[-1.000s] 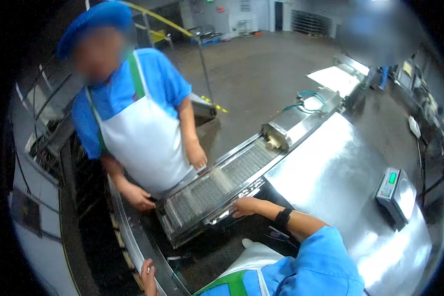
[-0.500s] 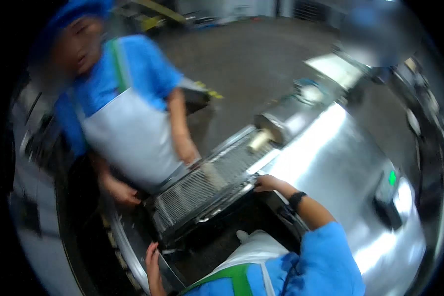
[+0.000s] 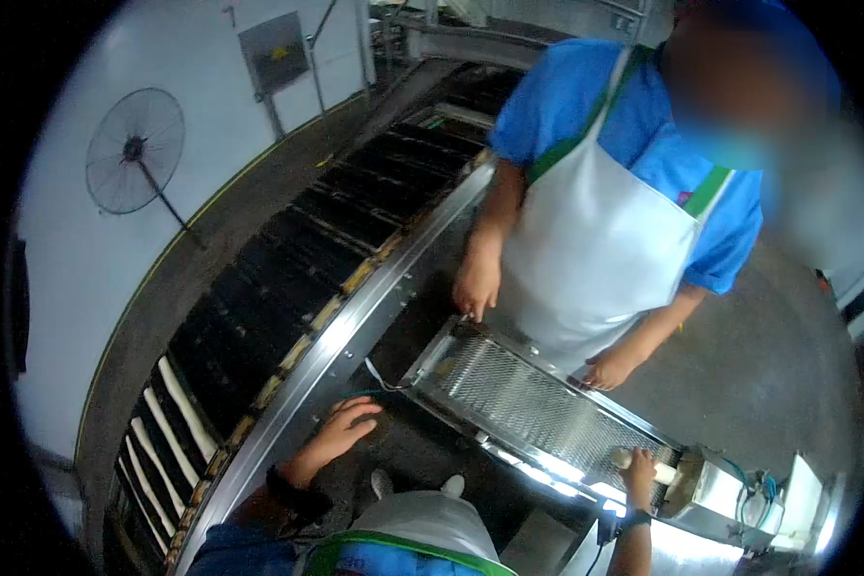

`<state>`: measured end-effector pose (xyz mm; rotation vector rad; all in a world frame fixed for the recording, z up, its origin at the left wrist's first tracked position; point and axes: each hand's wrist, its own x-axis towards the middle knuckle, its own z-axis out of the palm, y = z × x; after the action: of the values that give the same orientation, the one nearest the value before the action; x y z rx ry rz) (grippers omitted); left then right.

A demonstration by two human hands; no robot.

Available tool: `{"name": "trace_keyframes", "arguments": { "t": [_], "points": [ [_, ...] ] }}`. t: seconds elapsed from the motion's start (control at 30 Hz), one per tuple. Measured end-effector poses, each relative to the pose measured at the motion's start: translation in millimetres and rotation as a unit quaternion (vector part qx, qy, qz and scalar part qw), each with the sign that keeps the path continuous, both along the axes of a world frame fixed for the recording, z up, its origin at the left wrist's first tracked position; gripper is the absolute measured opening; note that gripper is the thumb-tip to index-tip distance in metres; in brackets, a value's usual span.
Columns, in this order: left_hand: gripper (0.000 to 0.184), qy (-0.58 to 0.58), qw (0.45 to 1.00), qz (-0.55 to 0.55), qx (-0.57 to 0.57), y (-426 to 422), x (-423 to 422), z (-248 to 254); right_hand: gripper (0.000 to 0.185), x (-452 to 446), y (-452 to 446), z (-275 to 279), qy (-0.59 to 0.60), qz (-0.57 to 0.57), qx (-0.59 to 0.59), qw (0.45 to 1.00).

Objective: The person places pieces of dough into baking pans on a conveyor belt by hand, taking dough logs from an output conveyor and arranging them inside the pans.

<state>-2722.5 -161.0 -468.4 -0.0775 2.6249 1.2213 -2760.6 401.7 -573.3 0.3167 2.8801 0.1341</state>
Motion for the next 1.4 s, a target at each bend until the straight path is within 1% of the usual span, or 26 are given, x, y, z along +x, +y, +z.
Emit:
{"name": "trace_keyframes", "arguments": {
  "t": [0.07, 0.17, 0.23, 0.33, 0.43, 0.5, 0.57, 0.63, 0.7, 0.77, 0.8, 0.83, 0.87, 0.9, 0.93, 0.97, 1.03, 1.07, 1.13, 1.17, 1.2, 1.23, 1.27, 1.3, 1.33, 1.4],
  "points": [
    [0.031, 0.008, 1.0, 0.019, 0.01, -7.8, 2.7, -12.4, 0.034, -6.5, -22.3, 15.2, -0.031, -0.013, 0.027, 0.999],
    [0.032, -0.033, 0.999, 0.032, 0.022, -14.9, 2.0, -23.6, 0.031, -16.5, -24.4, -17.8, -0.001, 0.028, 0.078, 0.997],
    [0.032, 0.003, 0.999, 0.038, -0.01, -14.2, -7.0, -29.4, 0.027, -28.3, -37.4, -33.5, 0.058, 0.067, 0.097, 0.991],
    [0.032, -0.024, 0.999, 0.03, 0.034, -11.6, -20.6, -21.3, 0.019, -46.4, -48.9, -16.0, -0.019, 0.09, 0.025, 0.995],
    [0.031, -0.012, 0.999, 0.016, -0.039, -25.7, -36.3, -21.0, 0.037, -66.0, -48.6, -12.2, -0.005, 0.139, -0.126, 0.982],
    [0.031, -0.007, 0.998, 0.041, -0.038, -31.4, -52.3, -29.0, 0.042, -86.6, -43.7, 13.3, -0.047, 0.12, -0.095, 0.987],
    [0.032, -0.011, 0.997, 0.034, -0.066, -33.2, -60.5, -47.9, 0.042, -95.4, -64.6, 72.9, 0.045, 0.094, -0.312, 0.944],
    [0.032, -0.026, 0.996, 0.048, -0.067, -25.0, -81.8, -44.3, 0.037, -124.2, -62.5, 91.0, 0.098, 0.121, -0.389, 0.908],
    [0.032, 0.014, 0.998, 0.028, -0.05, -5.1, -100.0, -48.3, 0.028, -133.6, -116.1, 164.3, 0.131, 0.046, -0.47, 0.871],
    [0.032, 0.04, 0.998, 0.031, -0.043, -11.0, -104.6, -53.8, 0.027, -158.7, -152.0, 181.8, 0.145, 0.072, -0.529, 0.833],
    [0.032, 0.05, 0.998, 0.044, -0.01, -13.7, -107.3, -53.3, 0.032, -170.5, -167.3, 183.0, 0.212, 0.141, -0.591, 0.765],
    [0.032, 0.062, 0.996, 0.056, 0.023, -17.1, -114.8, -50.7, 0.054, -188.8, -173.2, 182.1, 0.2, 0.148, -0.595, 0.764],
    [0.031, 0.069, 0.996, 0.059, -0.014, -17.8, -117.6, -38.7, 0.056, -201.1, -191.1, 185.4, 0.269, 0.163, -0.59, 0.744],
    [0.031, 0.065, 0.996, 0.062, -0.012, -20.9, -116.0, -33.3, 0.045, -205.7, -216.7, 198.7, 0.268, 0.127, -0.626, 0.722],
    [0.031, 0.072, 0.995, 0.071, -0.015, -26.0, -116.7, -28.5, 0.041, -219.7, -241.1, 203.8, 0.239, 0.143, -0.701, 0.657],
    [0.031, 0.081, 0.993, 0.08, -0.021, -32.8, -121.0, -25.0, 0.04, -235.0, -264.0, 202.7, 0.256, 0.145, -0.686, 0.665],
    [0.031, 0.098, 0.99, 0.099, -0.034, -49.7, -125.3, -25.3, 0.033, -266.0, -319.1, 198.2, 0.186, 0.163, -0.742, 0.623],
    [0.032, 0.125, 0.982, 0.132, -0.048, -57.8, -129.1, -29.5, 0.029, -281.4, -347.3, 195.8, 0.109, 0.164, -0.73, 0.655],
    [0.033, 0.146, 0.974, 0.166, -0.054, -66.7, -137.1, -37.0, 0.025, -310.5, -417.0, 162.5, 0.161, 0.262, -0.73, 0.61],
    [0.034, 0.139, 0.971, 0.186, -0.053, -71.0, -142.0, -35.2, 0.028, -322.2, -443.2, 147.1, 0.114, 0.267, -0.711, 0.64],
    [0.035, 0.131, 0.968, 0.207, -0.053, -74.2, -147.5, -35.2, 0.034, -338.3, -461.8, 115.8, 0.001, 0.287, -0.711, 0.642],
    [0.035, 0.133, 0.967, 0.208, -0.055, -77.4, -156.0, -38.2, 0.041, -359.3, -473.6, 66.7, 0.116, 0.46, -0.579, 0.663],
    [0.035, 0.11, 0.968, 0.204, -0.099, -79.8, -164.8, -41.9, 0.045, -351.7, -464.1, 64.5, 0.017, 0.488, -0.51, 0.708],
    [0.036, 0.082, 0.966, 0.199, -0.142, -80.3, -172.7, -45.9, 0.043, -355.7, -453.2, 32.5, 0.042, 0.51, -0.462, 0.725],
    [0.038, 0.072, 0.968, 0.198, -0.139, -81.6, -183.2, -49.0, 0.034, -350.8, -440.1, 30.4, 0.034, 0.497, -0.476, 0.725],
    [0.04, 0.062, 0.967, 0.191, -0.159, -81.3, -202.5, -56.6, 0.026, -344.2, -408.1, 24.9, -0.093, 0.422, -0.496, 0.753]
  ]
}}
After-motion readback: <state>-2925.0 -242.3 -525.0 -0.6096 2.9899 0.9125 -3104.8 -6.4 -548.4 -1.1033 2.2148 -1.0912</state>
